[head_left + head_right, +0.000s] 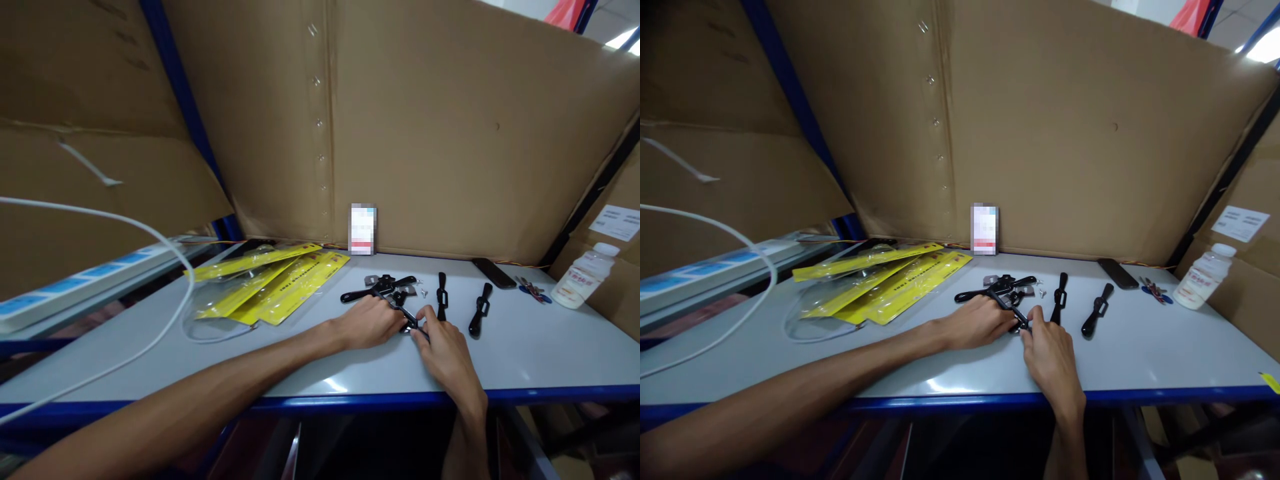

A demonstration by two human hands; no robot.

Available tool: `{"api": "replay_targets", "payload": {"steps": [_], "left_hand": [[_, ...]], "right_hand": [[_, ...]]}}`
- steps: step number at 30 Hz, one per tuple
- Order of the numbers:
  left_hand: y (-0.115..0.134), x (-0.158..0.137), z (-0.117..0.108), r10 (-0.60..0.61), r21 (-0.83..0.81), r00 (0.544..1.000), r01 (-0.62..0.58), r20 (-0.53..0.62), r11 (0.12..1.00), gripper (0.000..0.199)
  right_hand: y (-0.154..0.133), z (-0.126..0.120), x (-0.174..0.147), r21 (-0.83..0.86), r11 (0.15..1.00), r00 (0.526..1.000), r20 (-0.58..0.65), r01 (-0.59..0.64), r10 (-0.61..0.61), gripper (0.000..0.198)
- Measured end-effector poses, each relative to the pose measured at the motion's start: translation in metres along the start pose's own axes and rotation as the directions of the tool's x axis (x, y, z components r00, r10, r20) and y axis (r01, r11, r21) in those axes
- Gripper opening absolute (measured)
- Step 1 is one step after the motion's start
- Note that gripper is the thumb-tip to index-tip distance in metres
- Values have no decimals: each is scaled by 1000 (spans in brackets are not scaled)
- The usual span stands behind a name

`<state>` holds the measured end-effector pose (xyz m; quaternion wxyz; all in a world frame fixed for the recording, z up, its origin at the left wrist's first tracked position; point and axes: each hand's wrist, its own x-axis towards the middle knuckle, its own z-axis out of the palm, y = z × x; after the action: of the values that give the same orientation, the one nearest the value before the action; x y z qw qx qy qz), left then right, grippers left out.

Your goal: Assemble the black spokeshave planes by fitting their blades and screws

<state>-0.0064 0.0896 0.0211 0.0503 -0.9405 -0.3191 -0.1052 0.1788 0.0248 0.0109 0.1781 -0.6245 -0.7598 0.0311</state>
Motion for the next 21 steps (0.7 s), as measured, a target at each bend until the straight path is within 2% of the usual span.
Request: {"api": "replay_targets", "payload": {"steps": [2,3,8,10,14,18,21], "left_hand": [[3,0,0,-100,-30,995,99,-19,995,20],[4,0,0,-105,-32,994,104,-33,994,16],[0,-5,-7,152,35,987,-150,-57,988,14],[-4,-6,-8,180,62,981,-176,-72,983,17],[-8,-7,-7,150,85,987,-145,-65,986,25],[-7,-7,-7,154,-38,986,-157,-64,987,27],[-5,-8,-7,152,-165,985,-165,-85,972,19]], "right_hand": [[-2,-1,0,-8,1000,1000,11,6,-6,18],[-2,-2,0,-10,1000,1000,16,8,-8,18],[1,0,1,-7,1000,999,31,9,-8,15],[2,0,1,-5,1000,999,34,9,-9,15],[3,0,1,2,1000,999,40,8,-8,16],[3,0,2,8,1000,998,55,5,-5,15],[5,1,2,11,1000,999,50,13,-13,15]]}}
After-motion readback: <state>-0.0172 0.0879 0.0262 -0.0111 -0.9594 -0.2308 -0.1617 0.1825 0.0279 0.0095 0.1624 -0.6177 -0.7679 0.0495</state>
